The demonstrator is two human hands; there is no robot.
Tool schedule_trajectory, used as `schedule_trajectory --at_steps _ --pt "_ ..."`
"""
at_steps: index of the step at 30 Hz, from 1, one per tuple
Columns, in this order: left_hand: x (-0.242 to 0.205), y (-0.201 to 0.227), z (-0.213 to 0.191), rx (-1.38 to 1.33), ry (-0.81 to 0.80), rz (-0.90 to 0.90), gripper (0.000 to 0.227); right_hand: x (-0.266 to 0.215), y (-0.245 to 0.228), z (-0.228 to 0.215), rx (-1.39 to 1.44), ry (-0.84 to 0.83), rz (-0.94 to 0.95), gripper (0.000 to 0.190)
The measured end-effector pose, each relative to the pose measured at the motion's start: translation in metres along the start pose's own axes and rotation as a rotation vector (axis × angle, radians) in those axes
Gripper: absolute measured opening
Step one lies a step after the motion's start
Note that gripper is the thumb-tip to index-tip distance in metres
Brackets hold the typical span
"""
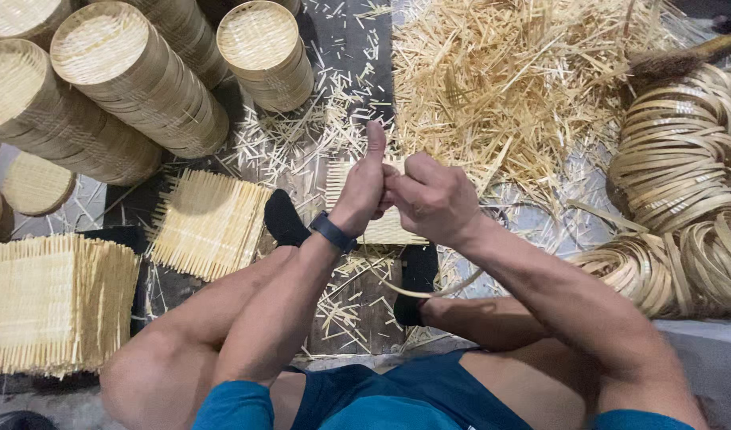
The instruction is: The person assembles bamboo containers by fitting circular rims onto woven mats and trimming the excess bamboo using shears.
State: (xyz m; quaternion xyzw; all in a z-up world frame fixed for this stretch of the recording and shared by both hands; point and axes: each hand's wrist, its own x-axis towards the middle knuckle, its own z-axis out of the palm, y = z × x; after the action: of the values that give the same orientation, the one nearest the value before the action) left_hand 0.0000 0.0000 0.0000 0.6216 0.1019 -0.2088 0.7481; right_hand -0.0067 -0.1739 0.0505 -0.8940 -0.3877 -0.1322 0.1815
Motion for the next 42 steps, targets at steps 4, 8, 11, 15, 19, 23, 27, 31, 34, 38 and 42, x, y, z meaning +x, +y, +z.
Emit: schedule_trajectory --at_steps 4,8,11,15,19,23,27,31,34,38,42 --pt "0.002 0.003 -0.004 -0.056 0.030 -0.073 0.079 0.008 0.002 0.000 0.011 0.059 -0.026 0.008" --pt "0.009 0.002 -0.038 -0.218 0.056 0.183 0.050 0.014 0.037 -0.016 0.766 0.177 0.457 0.040" --pt "0.011 -0.006 -0.054 -0.687 0.113 0.358 0.031 -0.005 0.046 -0.001 1.413 0.244 0.864 0.048" --pt "0.009 0.004 -0.068 -0.700 0.013 0.171 0.028 -0.019 0.064 0.036 1.861 0.299 0.843 0.043" --pt "0.016 0.014 -0.070 -0.498 0.107 0.001 0.029 -0.019 0.077 0.060 1.819 0.221 0.777 0.044" --pt "0.023 0.003 -0.072 -0.598 0.016 0.029 0.032 -0.017 0.082 0.068 1.839 0.144 0.818 0.043" --pt "0.034 -0.015 -0.075 -0.611 0.067 0.017 0.030 -0.021 0.088 0.077 1.817 0.080 0.900 0.045" --pt "0.054 -0.054 -0.083 -0.693 0.289 0.027 0.023 -0.039 0.102 0.105 1.277 -0.004 0.848 0.023" --pt "0.083 -0.114 -0.098 -0.712 0.371 0.097 0.011 -0.050 0.113 0.154 1.115 0.056 1.155 0.016" --pt "0.119 -0.205 -0.129 0.145 0.610 0.181 0.019 -0.069 0.132 0.226 0.657 -0.007 1.185 0.024" --pt "0.137 -0.245 -0.149 0.740 0.665 0.066 0.026 -0.084 0.135 0.275 0.396 -0.049 1.066 0.024"
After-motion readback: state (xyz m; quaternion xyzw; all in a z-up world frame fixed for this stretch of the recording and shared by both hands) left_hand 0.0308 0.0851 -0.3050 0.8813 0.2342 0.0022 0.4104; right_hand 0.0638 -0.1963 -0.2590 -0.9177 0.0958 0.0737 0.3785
